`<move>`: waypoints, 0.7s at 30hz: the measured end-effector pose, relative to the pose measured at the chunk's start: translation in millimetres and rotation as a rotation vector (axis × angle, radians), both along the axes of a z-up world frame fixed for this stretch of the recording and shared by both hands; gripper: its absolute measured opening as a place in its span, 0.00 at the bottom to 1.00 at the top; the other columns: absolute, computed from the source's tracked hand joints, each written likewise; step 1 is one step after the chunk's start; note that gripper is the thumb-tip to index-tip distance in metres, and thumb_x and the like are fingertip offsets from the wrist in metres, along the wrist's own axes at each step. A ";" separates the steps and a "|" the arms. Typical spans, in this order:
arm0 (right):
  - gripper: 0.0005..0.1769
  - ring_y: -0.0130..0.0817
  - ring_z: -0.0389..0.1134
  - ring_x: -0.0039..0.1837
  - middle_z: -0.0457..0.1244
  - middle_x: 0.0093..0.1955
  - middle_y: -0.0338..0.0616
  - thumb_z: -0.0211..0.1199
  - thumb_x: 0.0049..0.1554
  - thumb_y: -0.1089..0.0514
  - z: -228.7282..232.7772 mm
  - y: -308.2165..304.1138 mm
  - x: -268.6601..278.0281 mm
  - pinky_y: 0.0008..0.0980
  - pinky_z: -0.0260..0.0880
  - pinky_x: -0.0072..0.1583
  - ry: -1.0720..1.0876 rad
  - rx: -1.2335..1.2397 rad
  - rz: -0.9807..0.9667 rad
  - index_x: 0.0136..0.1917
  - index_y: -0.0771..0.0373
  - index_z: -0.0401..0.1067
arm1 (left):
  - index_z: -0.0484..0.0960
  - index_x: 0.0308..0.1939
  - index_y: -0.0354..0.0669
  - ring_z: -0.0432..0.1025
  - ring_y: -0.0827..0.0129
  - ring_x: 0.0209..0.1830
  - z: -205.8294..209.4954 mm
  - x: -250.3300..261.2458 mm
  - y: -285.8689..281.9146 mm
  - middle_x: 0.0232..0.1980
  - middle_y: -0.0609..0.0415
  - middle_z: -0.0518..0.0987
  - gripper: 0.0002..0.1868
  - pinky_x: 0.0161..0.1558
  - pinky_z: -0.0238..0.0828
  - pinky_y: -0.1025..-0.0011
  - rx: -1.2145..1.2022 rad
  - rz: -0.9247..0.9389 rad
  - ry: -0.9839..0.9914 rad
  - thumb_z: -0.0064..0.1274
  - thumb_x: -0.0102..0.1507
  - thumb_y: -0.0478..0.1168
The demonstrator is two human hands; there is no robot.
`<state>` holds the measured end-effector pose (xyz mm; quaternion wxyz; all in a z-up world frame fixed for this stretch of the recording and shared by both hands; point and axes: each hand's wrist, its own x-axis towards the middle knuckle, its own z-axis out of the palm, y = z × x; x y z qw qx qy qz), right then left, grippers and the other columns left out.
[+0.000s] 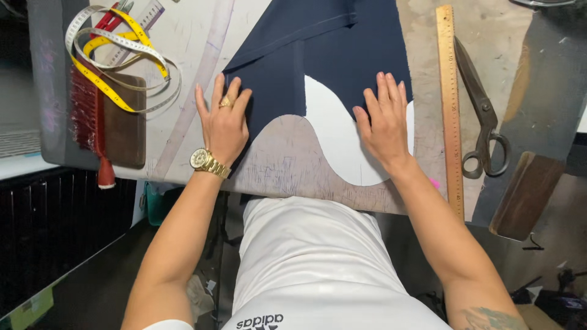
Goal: The person measures dark blue fabric with a tape measure and a wooden ruler, then marks lines on the material using a piece of pink chalk.
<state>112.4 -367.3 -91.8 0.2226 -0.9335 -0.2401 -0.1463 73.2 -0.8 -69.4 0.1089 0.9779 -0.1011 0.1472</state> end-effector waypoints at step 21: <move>0.19 0.61 0.53 0.81 0.57 0.79 0.69 0.64 0.71 0.56 -3.8 -25.1 -39.5 0.60 0.45 0.79 -0.039 -0.111 0.119 0.63 0.78 0.77 | 0.59 0.80 0.48 0.46 0.35 0.81 -13.7 -128.9 33.5 0.81 0.33 0.53 0.34 0.68 0.27 0.21 -0.002 0.085 0.253 0.34 0.74 0.58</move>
